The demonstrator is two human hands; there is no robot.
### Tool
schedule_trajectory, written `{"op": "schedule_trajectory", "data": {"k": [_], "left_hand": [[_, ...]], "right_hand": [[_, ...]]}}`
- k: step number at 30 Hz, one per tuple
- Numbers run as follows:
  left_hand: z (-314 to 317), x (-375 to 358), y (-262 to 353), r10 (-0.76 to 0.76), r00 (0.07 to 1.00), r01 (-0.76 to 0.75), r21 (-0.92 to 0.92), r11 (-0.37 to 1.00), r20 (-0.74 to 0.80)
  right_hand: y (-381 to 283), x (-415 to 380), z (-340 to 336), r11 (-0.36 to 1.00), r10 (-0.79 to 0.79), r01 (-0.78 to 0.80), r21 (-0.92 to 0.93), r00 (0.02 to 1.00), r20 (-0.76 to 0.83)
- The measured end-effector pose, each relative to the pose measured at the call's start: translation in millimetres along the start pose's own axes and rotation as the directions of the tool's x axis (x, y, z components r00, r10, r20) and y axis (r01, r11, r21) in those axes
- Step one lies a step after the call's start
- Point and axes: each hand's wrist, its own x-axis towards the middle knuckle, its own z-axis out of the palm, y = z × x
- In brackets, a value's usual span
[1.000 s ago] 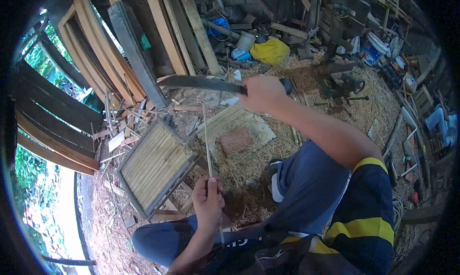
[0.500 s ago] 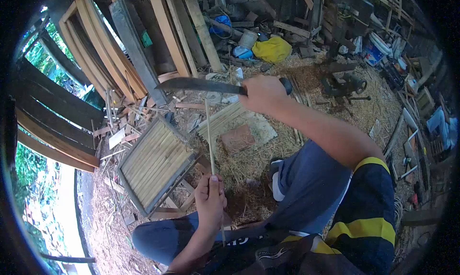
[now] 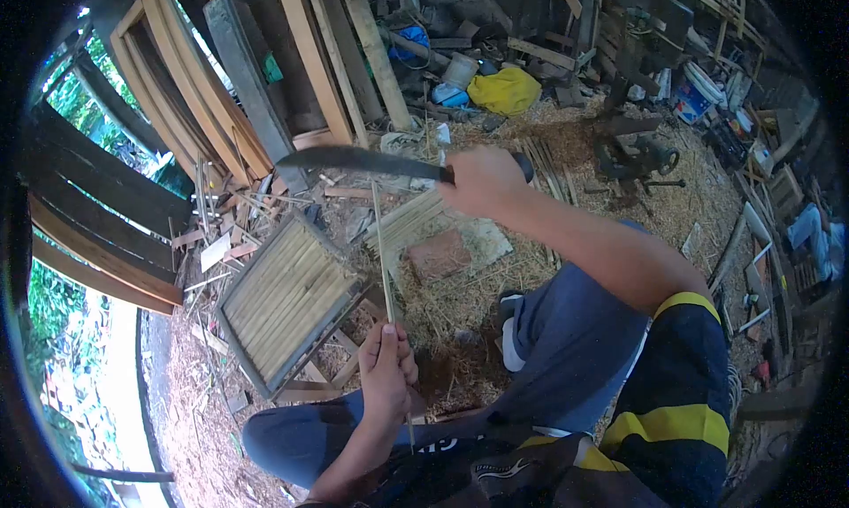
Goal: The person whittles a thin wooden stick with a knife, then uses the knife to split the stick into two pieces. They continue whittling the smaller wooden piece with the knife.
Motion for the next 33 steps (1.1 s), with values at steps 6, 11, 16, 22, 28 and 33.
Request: {"op": "schedule_trajectory", "data": {"k": [6,11,16,22,28,33], "left_hand": [[-3.1,5.2,1.8,-0.009,1.000,0.009,-0.017,1.000,0.018],[-5.2,4.3,-2.2,-0.048,0.998,0.051,-0.069,0.996,0.033],[0.0,3.5,-4.1,-0.050,0.997,0.055,-0.072,0.996,0.061],[1.2,6.0,0.4,-0.072,0.994,0.078,-0.079,0.994,0.078],[1.9,3.2,-4.1,-0.028,1.000,0.028,-0.003,1.000,0.013],[4.2,3.5,-4.9,-0.012,1.000,0.012,0.033,0.999,-0.002]], "right_hand": [[-43.7,-51.9,12.8,0.937,-0.349,0.343,0.067,0.929,0.123],[-15.7,-11.3,13.7,0.991,-0.132,0.129,0.044,0.987,0.089],[-4.7,1.9,-11.0,0.992,0.065,-0.066,0.108,0.998,0.011],[-37.7,-45.9,4.7,0.923,-0.382,0.372,0.094,0.915,0.131],[4.5,1.7,3.9,1.000,-0.001,0.000,0.028,1.000,0.015],[-16.7,-30.2,-9.7,0.982,-0.180,0.177,0.062,0.983,0.045]]}}
